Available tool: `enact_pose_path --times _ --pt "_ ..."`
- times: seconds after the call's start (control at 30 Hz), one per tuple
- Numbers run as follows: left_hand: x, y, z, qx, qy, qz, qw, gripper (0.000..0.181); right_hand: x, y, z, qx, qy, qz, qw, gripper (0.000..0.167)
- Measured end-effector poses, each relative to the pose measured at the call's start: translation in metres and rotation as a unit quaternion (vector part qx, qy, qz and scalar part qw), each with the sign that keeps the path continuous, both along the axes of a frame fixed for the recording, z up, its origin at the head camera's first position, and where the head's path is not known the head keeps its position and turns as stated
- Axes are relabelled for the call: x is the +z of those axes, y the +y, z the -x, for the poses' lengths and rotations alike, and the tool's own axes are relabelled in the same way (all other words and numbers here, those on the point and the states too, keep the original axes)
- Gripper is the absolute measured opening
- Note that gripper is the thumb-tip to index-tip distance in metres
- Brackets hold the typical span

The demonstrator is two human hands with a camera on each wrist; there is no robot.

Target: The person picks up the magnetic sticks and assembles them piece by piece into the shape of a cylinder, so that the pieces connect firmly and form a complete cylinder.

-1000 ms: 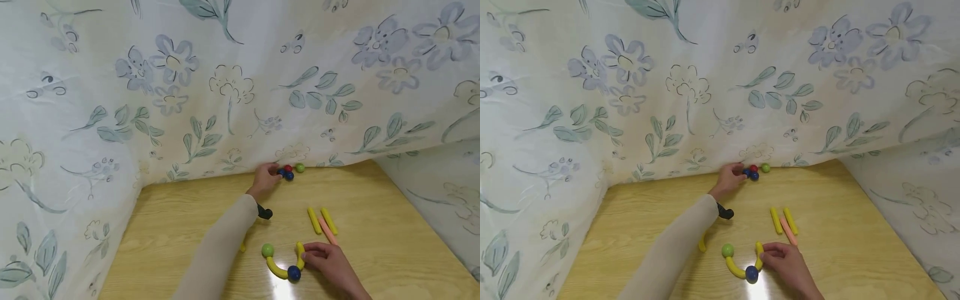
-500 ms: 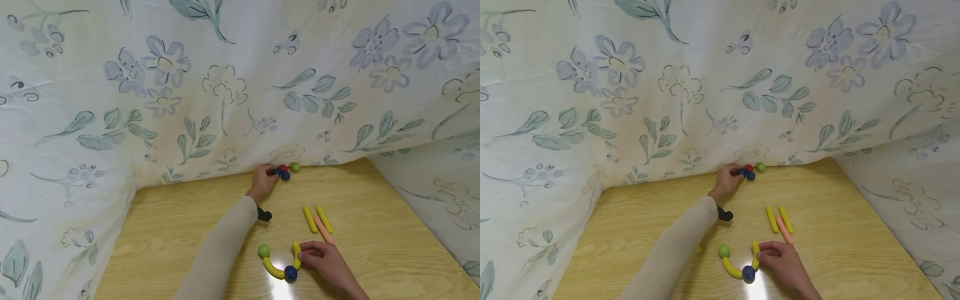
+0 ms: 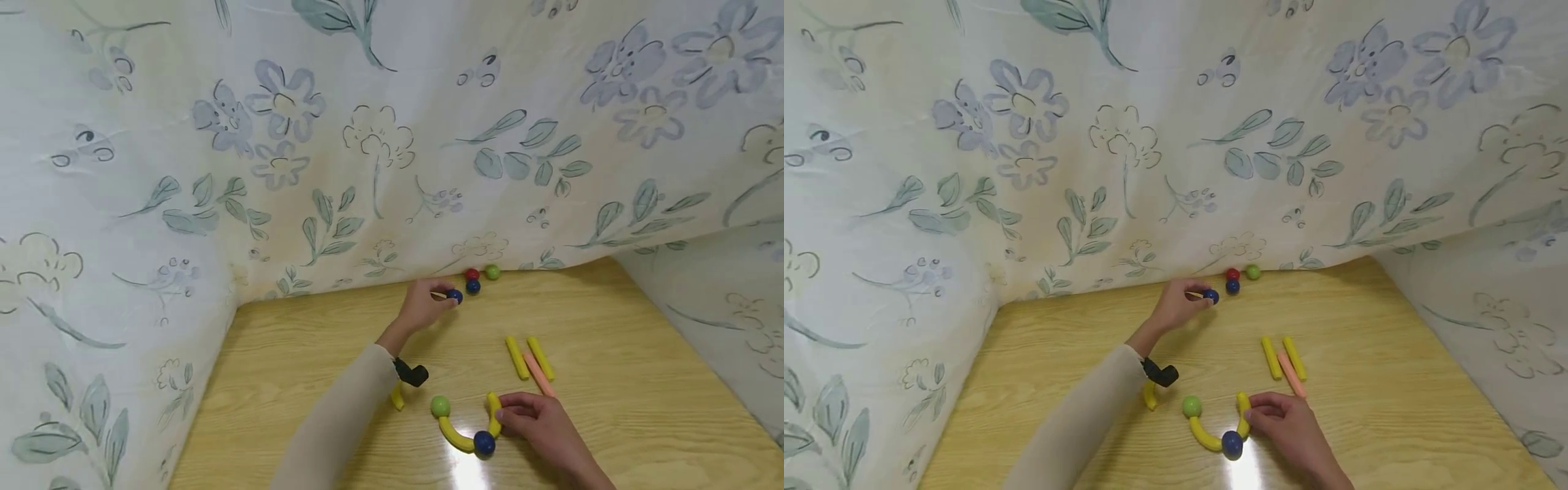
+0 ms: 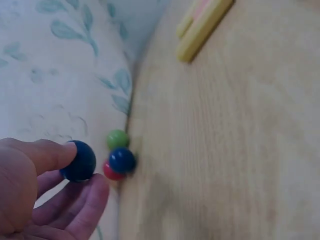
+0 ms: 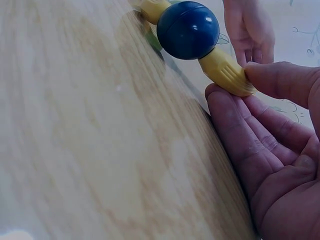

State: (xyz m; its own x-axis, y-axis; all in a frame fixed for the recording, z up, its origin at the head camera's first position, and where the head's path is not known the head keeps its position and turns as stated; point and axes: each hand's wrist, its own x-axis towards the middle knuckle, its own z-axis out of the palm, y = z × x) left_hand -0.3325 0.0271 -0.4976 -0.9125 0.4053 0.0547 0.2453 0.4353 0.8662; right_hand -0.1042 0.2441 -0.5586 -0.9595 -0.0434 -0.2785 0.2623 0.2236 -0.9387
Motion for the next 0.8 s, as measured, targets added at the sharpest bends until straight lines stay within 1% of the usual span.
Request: enact_pose_path --times 0.1,0.27,0.37,0.47,0.53,0.6,0.67,0.8 --pt "0.003 -0.008 -0.021 -0.016 -0.018 -0.014 0.9996 0.029 0.000 0.001 0.000 -0.004 -0.001 -0.013 0.9999 0.043" --pt "0.005 -0.020 -0.057 -0.042 -0.041 -0.008 0.9982 0.027 0.000 0.000 0.000 -0.012 -0.013 -0.031 0.9994 0.044" --pt "0.007 -0.025 -0.078 -0.053 -0.056 -0.005 0.9970 0.027 -0.001 -0.001 0.000 -0.018 -0.021 -0.024 0.9993 0.046" --pt "0.005 -0.028 -0.095 -0.060 -0.072 -0.009 0.9955 0.028 -0.002 -0.001 0.000 -0.016 -0.018 -0.021 0.9995 0.047" --pt "0.003 -0.030 -0.105 -0.062 -0.082 -0.014 0.9947 0.028 -0.003 -0.001 0.001 -0.014 -0.015 -0.017 0.9996 0.047" --pt "-0.002 -0.031 -0.113 -0.061 -0.088 -0.022 0.9939 0.027 -0.003 -0.002 0.001 -0.011 -0.013 -0.015 0.9998 0.047" --pt "-0.007 -0.030 -0.119 -0.064 -0.093 -0.031 0.9931 0.026 -0.003 -0.002 0.001 -0.010 -0.012 -0.009 0.9998 0.047" --pt "-0.017 -0.026 -0.131 -0.076 -0.092 -0.033 0.9923 0.026 -0.003 -0.005 0.000 -0.009 -0.014 -0.004 0.9999 0.048"
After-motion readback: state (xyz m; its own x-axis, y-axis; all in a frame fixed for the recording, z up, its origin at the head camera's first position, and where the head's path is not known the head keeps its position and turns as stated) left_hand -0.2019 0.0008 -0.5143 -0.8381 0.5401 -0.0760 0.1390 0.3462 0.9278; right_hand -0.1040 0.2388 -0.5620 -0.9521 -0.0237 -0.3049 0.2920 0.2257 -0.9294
